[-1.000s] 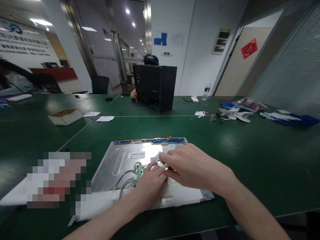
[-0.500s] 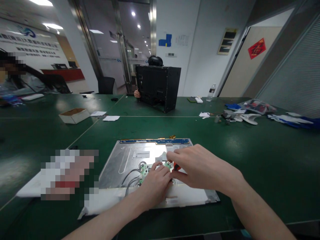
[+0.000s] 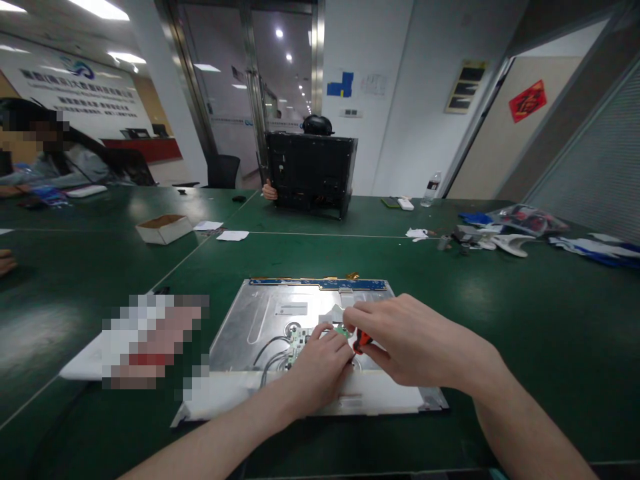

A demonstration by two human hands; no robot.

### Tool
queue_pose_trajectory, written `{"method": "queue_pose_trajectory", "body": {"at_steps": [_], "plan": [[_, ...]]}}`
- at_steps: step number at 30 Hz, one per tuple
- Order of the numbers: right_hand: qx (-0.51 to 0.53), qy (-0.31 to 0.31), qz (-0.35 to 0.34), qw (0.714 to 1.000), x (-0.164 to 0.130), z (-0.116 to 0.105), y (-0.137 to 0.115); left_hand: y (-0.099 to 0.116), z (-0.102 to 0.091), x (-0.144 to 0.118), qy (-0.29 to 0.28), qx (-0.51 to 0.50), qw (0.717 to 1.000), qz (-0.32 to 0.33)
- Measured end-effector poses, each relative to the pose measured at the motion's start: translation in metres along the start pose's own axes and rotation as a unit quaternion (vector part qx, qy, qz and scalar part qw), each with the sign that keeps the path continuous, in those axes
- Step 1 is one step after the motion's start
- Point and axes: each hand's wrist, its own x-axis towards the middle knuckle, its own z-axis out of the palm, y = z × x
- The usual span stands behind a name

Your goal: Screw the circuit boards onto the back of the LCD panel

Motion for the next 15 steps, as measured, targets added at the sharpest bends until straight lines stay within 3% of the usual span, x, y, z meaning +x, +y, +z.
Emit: {"method": "queue_pose_trajectory", "body": {"at_steps": [15], "plan": [[-0.006, 0.005, 0.013, 1.000, -0.0011, 0.0021, 0.0027, -0.0003, -0.0019, -0.0015, -0.012, 0.011, 1.000, -0.003]]}}
